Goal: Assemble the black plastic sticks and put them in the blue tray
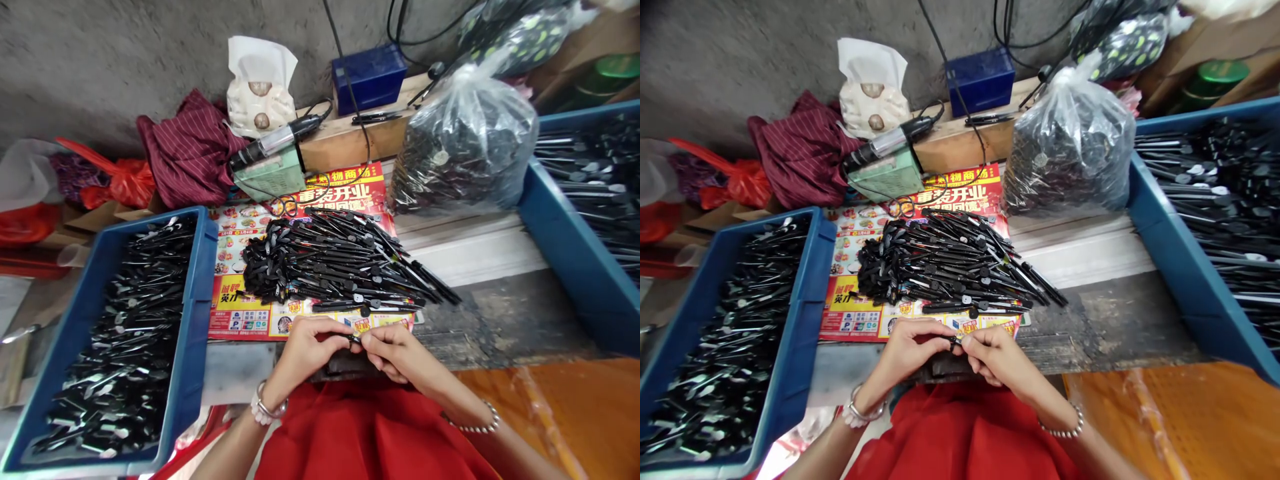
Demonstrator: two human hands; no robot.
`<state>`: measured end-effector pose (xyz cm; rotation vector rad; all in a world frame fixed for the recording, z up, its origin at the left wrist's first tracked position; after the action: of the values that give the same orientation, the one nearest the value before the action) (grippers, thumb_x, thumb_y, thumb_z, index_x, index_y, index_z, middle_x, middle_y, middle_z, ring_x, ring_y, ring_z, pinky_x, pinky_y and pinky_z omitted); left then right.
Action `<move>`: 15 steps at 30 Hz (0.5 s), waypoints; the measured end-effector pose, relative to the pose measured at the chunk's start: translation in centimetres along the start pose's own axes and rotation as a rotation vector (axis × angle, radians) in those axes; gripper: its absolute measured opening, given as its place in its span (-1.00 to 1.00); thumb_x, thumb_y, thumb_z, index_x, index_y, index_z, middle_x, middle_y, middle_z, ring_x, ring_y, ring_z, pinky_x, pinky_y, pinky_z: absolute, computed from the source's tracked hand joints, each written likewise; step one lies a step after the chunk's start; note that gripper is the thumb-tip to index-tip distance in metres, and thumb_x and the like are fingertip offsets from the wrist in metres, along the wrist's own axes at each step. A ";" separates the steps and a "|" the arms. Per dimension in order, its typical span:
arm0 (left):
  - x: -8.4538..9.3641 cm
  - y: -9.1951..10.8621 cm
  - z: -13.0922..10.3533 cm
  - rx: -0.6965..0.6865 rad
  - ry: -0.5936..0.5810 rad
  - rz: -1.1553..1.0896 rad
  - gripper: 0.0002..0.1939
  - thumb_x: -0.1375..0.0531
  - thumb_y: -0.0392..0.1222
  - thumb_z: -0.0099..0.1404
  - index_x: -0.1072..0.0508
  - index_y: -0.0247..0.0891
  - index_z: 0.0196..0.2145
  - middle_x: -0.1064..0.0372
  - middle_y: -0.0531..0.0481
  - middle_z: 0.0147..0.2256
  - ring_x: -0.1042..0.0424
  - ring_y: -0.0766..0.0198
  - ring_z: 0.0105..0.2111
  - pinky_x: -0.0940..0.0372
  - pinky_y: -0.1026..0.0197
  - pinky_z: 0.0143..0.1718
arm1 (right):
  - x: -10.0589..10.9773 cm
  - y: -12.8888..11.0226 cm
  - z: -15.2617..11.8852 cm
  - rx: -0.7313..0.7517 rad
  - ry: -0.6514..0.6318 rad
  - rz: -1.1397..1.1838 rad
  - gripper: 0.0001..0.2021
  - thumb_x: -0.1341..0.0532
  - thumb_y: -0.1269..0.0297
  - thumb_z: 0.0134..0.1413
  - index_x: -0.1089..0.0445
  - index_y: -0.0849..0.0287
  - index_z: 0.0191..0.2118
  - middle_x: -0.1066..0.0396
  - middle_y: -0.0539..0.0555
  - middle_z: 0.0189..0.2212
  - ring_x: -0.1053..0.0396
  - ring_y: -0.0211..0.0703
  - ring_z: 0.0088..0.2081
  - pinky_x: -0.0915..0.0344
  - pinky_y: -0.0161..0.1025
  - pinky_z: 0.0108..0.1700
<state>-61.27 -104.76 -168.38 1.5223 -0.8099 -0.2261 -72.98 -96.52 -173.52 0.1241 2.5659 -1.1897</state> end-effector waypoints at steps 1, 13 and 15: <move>0.0 -0.1 0.0 0.009 -0.007 -0.001 -0.79 -0.30 -0.45 0.07 -0.65 -0.22 -0.36 -0.59 0.02 -0.38 -0.55 0.30 -0.37 -0.36 0.38 -0.27 | 0.1 0.0 0.0 0.017 0.007 -0.032 -0.38 -0.21 -0.34 -0.15 -0.38 0.26 -0.37 -0.13 -0.14 -0.69 0.16 -0.48 -0.76 0.20 -0.38 -0.72; 0.2 0.8 -0.4 -0.078 0.019 0.011 -0.81 -0.27 -0.39 0.16 -0.61 -0.24 -0.26 -0.58 0.01 -0.29 -0.54 0.29 -0.28 -0.37 0.35 -0.20 | -0.4 -4.9 -3.3 0.798 0.352 -0.824 -0.77 -0.05 0.34 0.30 -0.45 0.26 -0.21 -0.47 0.07 -0.43 -0.39 -0.22 -0.43 -0.25 -0.31 -0.35; 0.4 0.5 -0.6 -0.061 0.047 0.012 -0.80 -0.26 -0.38 0.17 -0.61 -0.23 -0.25 -0.58 0.01 -0.28 -0.54 0.28 -0.27 -0.37 0.35 -0.18 | -1.1 -5.1 -4.1 0.923 0.411 -0.954 -0.76 -0.03 0.37 0.32 -0.43 0.31 -0.12 -0.46 0.11 -0.41 -0.41 -0.19 -0.42 -0.26 -0.29 -0.37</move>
<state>-60.81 -104.45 -167.70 1.4602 -0.7681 -0.2031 -73.95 -96.66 -166.96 -0.8148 2.1103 -2.8648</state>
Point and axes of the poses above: each hand's wrist, its own z-axis towards the middle knuckle, its own x-axis out of the back of the hand, y = z × x, the point moved 7 cm from there along z, towards the middle knuckle
